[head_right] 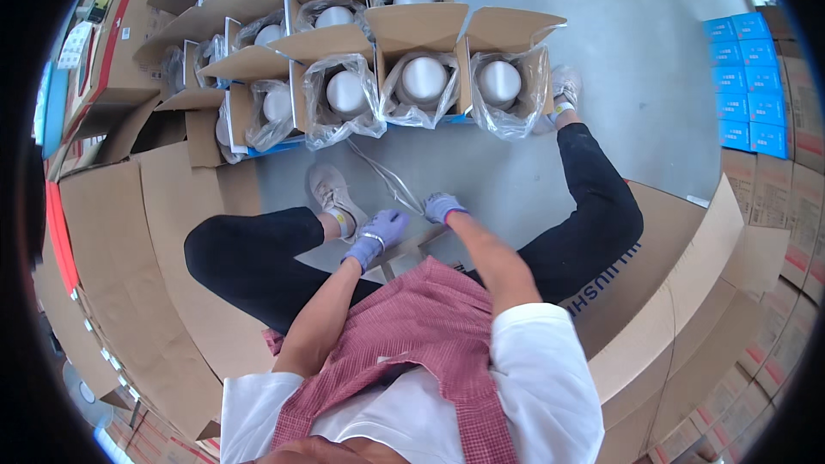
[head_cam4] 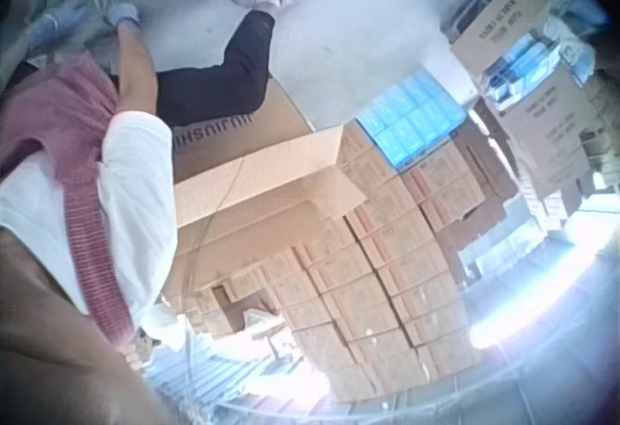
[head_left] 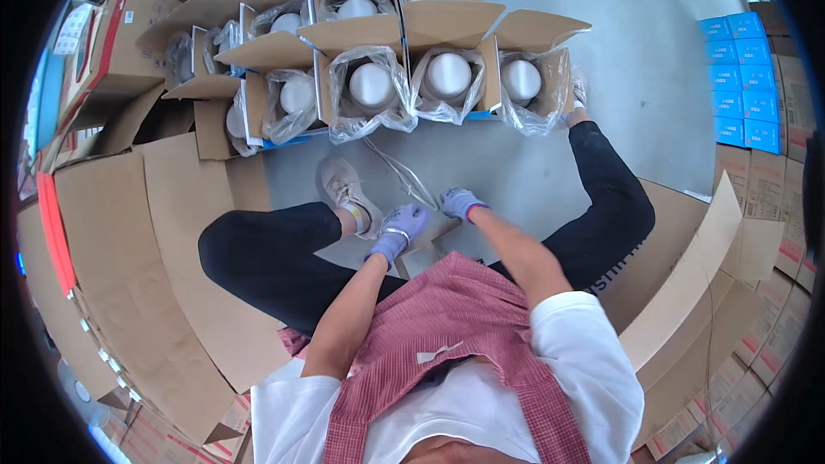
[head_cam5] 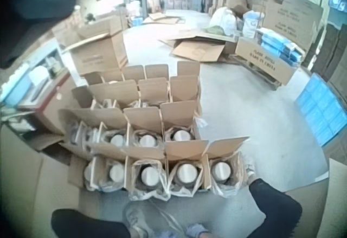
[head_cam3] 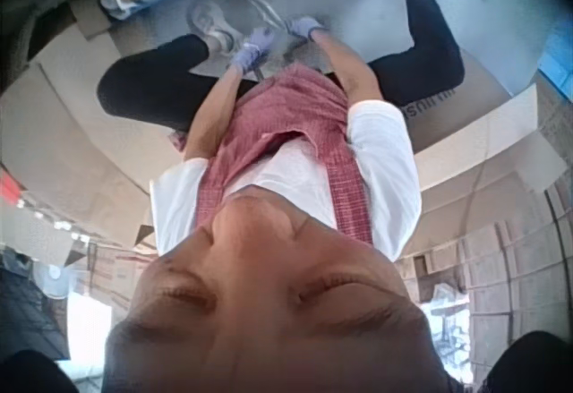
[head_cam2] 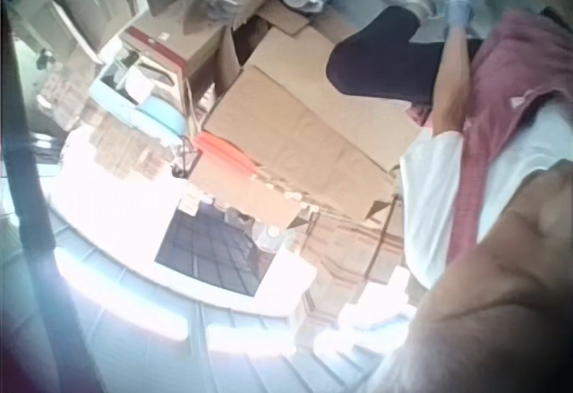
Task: The person assembles white electric kettles by inserting internal components, attaching lids, and wrapping each unit in plastic. The person then places the wrapped kettles into a cardboard box with dividers.
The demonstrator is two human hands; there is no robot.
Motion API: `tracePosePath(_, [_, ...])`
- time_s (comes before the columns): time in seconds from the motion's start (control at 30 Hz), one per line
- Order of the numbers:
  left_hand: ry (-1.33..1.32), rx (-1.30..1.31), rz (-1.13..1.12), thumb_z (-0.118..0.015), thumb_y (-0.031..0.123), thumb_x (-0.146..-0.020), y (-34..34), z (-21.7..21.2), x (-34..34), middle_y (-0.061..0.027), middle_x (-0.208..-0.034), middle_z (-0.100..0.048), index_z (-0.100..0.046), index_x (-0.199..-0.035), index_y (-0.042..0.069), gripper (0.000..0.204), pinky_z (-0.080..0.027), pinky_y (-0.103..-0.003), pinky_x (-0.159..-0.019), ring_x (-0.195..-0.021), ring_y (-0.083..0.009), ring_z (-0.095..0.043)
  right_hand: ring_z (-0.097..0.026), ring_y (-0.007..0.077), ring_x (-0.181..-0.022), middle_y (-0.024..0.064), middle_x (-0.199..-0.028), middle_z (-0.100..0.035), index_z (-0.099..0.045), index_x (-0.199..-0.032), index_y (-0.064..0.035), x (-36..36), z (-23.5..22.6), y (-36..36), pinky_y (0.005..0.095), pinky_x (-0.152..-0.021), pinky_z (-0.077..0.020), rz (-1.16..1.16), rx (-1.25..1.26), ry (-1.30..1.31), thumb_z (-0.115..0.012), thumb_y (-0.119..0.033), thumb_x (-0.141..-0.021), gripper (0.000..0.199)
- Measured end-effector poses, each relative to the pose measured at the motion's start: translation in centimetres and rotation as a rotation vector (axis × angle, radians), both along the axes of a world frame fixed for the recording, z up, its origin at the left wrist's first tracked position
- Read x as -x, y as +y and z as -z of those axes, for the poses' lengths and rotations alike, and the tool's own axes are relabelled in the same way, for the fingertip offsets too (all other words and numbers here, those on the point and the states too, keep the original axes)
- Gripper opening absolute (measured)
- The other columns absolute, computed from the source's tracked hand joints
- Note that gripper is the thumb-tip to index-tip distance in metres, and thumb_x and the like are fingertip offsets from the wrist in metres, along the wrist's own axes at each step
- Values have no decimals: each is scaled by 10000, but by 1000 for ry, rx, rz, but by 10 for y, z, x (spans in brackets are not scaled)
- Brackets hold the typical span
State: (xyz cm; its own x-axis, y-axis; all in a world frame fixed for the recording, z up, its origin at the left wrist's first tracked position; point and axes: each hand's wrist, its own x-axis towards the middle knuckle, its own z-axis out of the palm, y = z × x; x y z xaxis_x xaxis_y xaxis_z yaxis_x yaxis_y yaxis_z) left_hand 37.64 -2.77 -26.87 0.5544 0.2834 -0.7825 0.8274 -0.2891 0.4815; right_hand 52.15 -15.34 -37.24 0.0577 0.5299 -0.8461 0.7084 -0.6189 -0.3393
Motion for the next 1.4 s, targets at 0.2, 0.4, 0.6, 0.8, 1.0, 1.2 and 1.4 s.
tracePosePath(0.2, [58, -401, 111, -528, 395, -924, 11, 45, -28, -232, -1143, -675, -422, -1455, 173, 586, -500, -519, -903, -1069, -397, -653, -668, 352, -949, 178, -1000, -700, -693, -1010, -55, -31, -113, -20, 438, -823, -530, 32, -105, 129, -578, -281, -823, 316])
tracePosePath(0.4, [68, -368, 593, -488, 190, -926, 37, 132, -33, -194, -1218, -660, -545, -1376, 128, 458, -499, -521, -912, -1113, -353, -654, -631, 340, -1053, 181, -1178, -647, -648, -1166, -76, -8, -153, -71, 412, -897, -510, 452, -390, 157, -590, -349, -882, 398])
tracePosePath(0.6, [-127, 215, 300, -581, 276, -885, 26, 34, -90, -154, -955, -719, -727, -1019, 32, 315, -536, -378, -796, -878, -285, -691, -619, 276, -994, 183, -1227, -583, -561, -1322, -75, 12, -107, -86, 349, -775, -550, 691, -693, -167, -716, -295, -853, 541])
tracePosePath(0.8, [-600, 748, -162, -581, 298, -942, 6, -95, -111, -85, -942, -716, -710, -1017, -12, 344, -535, -320, -783, -872, -188, -678, -611, 107, -733, 10, -836, -613, -618, -1050, -102, -28, -207, -28, 265, -679, -533, 1217, -557, 658, -726, -203, -877, 228])
tracePosePath(1.0, [-899, 1088, -319, -489, 340, -1031, 25, -162, -108, -163, -1285, -608, -555, -1318, -27, 471, -444, -401, -1071, -1177, -269, -606, -587, 78, -756, -17, -799, -580, -637, -1057, -58, -137, -364, -94, 271, -626, -489, 565, -1193, -444, -649, -131, -922, 154])
tracePosePath(1.2, [-824, 1014, -386, -478, 311, -1034, 5, -110, -117, -187, -1317, -583, -478, -1394, -43, 505, -421, -401, -1088, -1212, -281, -577, -601, 150, -770, 64, -911, -625, -551, -1281, -4, -186, -507, -391, 292, -663, -497, 1203, -780, -1417, -617, -192, -953, 383])
tracePosePath(1.4, [-691, 935, -264, -508, 281, -1023, -23, -112, -109, -176, -1250, -628, -515, -1353, -58, 473, -455, -372, -1044, -1145, -254, -621, -478, 405, -1313, 316, -1390, -475, -291, -1462, 74, -145, -429, -414, 445, -1033, -452, 1517, -261, -1307, -747, -619, -721, 1113])
